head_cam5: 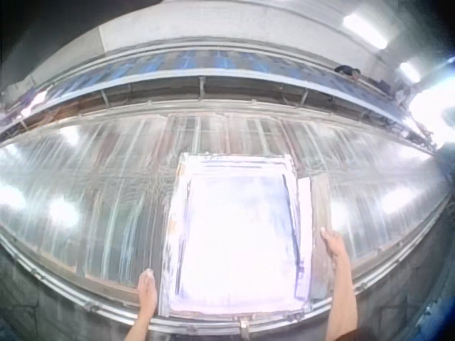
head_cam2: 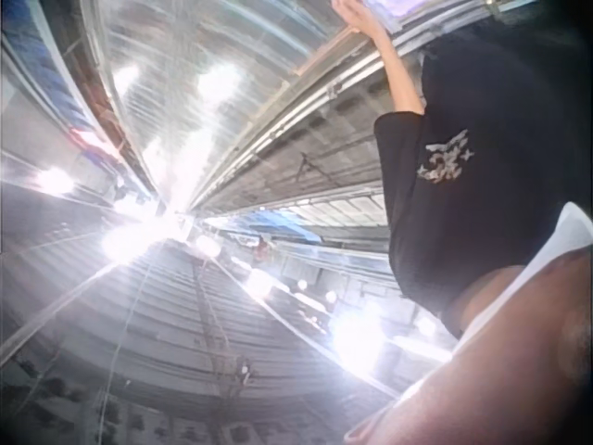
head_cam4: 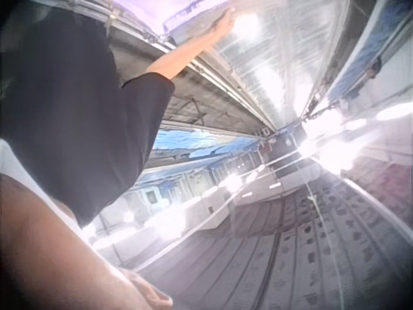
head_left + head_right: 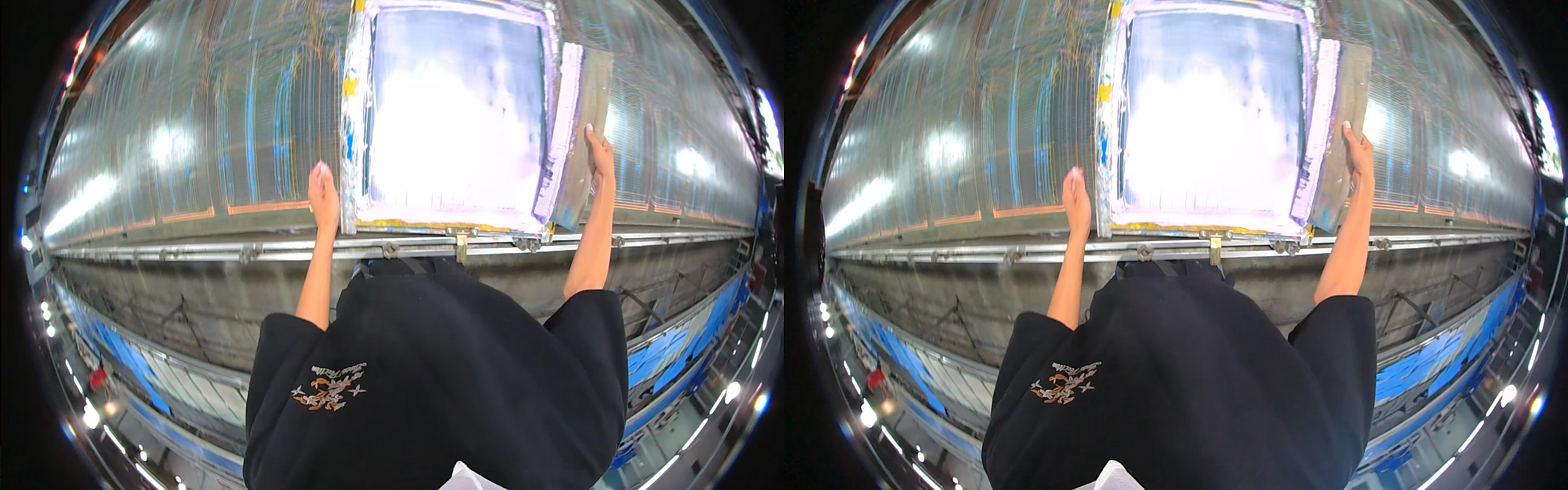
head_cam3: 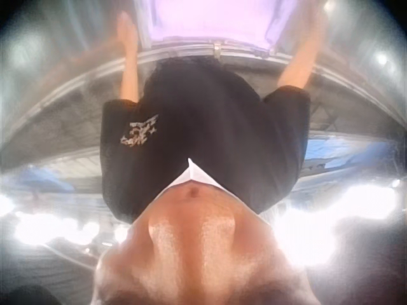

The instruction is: The person performs screen printing by placing a screen frame on a flat surface, applying purple ink, and using a squeegee to pull the ink across the mesh. They repeat this process on multiple frames, lifting and repositioning the screens as needed.

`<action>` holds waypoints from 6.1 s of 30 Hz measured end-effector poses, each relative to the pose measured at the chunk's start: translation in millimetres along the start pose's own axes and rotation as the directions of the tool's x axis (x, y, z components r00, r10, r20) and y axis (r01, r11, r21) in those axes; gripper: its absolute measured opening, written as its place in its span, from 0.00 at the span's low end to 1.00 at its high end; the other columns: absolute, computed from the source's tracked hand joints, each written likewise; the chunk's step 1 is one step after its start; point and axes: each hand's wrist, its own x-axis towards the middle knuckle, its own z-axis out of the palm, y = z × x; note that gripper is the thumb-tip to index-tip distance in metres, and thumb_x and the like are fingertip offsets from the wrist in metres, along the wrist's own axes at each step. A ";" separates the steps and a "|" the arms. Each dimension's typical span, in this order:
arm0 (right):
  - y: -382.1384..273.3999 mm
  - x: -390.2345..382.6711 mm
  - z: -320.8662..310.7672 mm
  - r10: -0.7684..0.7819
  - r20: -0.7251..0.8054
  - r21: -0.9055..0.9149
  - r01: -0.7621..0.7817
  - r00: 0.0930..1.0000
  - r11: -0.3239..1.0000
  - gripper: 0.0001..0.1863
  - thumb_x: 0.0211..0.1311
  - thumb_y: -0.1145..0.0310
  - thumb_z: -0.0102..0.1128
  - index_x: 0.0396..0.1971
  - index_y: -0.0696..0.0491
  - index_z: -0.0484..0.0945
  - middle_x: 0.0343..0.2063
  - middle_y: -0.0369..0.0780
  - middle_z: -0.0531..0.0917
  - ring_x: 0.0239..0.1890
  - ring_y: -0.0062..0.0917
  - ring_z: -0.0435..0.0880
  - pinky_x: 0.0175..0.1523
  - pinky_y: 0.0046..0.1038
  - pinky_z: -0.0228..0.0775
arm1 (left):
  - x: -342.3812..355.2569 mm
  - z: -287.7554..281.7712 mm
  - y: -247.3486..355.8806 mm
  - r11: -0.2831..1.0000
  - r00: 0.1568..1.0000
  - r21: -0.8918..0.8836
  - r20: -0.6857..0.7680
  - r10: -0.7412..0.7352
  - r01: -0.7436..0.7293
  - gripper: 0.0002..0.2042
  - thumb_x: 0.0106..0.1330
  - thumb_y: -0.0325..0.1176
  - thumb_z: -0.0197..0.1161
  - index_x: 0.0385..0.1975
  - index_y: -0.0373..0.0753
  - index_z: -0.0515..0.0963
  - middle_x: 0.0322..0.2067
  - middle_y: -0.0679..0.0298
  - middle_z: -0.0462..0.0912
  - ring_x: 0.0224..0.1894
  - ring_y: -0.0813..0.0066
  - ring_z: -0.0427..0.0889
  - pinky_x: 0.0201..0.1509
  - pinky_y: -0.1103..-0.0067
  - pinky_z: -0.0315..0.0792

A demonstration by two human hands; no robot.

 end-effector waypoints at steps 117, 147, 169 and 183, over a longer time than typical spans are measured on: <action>-80.0 -86.0 230.8 -0.509 0.688 -0.502 0.846 0.518 0.182 0.12 0.55 0.63 0.75 0.38 0.49 0.86 0.28 0.40 0.88 0.33 0.39 0.88 0.42 0.41 0.78 | 144.3 82.7 229.7 0.305 0.561 0.510 0.821 0.105 -0.804 0.09 0.62 0.35 0.66 0.39 0.55 0.90 0.22 0.61 0.87 0.35 0.60 0.87 0.83 0.51 0.45; 61.7 -144.8 191.0 -0.622 0.567 -0.524 0.819 0.539 0.232 0.26 0.42 0.81 0.68 0.48 0.53 0.83 0.48 0.42 0.88 0.54 0.37 0.83 0.66 0.45 0.63 | 24.1 37.6 90.6 0.426 0.690 0.555 0.659 0.300 -0.715 0.23 0.48 0.25 0.66 0.49 0.43 0.88 0.50 0.62 0.90 0.54 0.67 0.86 0.81 0.54 0.51; 56.9 105.4 138.2 -0.047 0.196 -0.196 0.086 0.979 0.977 0.36 0.71 0.39 0.60 0.51 0.64 0.79 0.34 0.46 0.84 0.27 0.30 0.83 0.29 0.33 0.75 | -86.7 22.7 90.1 0.254 0.931 0.923 0.333 -0.151 -0.289 0.16 0.51 0.27 0.70 0.39 0.51 0.92 0.33 0.60 0.89 0.55 0.57 0.83 0.83 0.40 0.31; 61.9 84.3 153.9 -0.464 -0.191 -0.454 0.341 0.865 0.823 0.18 0.65 0.58 0.61 0.30 0.62 0.78 0.29 0.45 0.83 0.33 0.38 0.79 0.43 0.42 0.74 | -123.7 14.0 108.7 0.472 0.947 0.850 0.310 -0.085 -0.236 0.28 0.45 0.22 0.70 0.53 0.44 0.86 0.60 0.68 0.84 0.72 0.58 0.70 0.84 0.39 0.29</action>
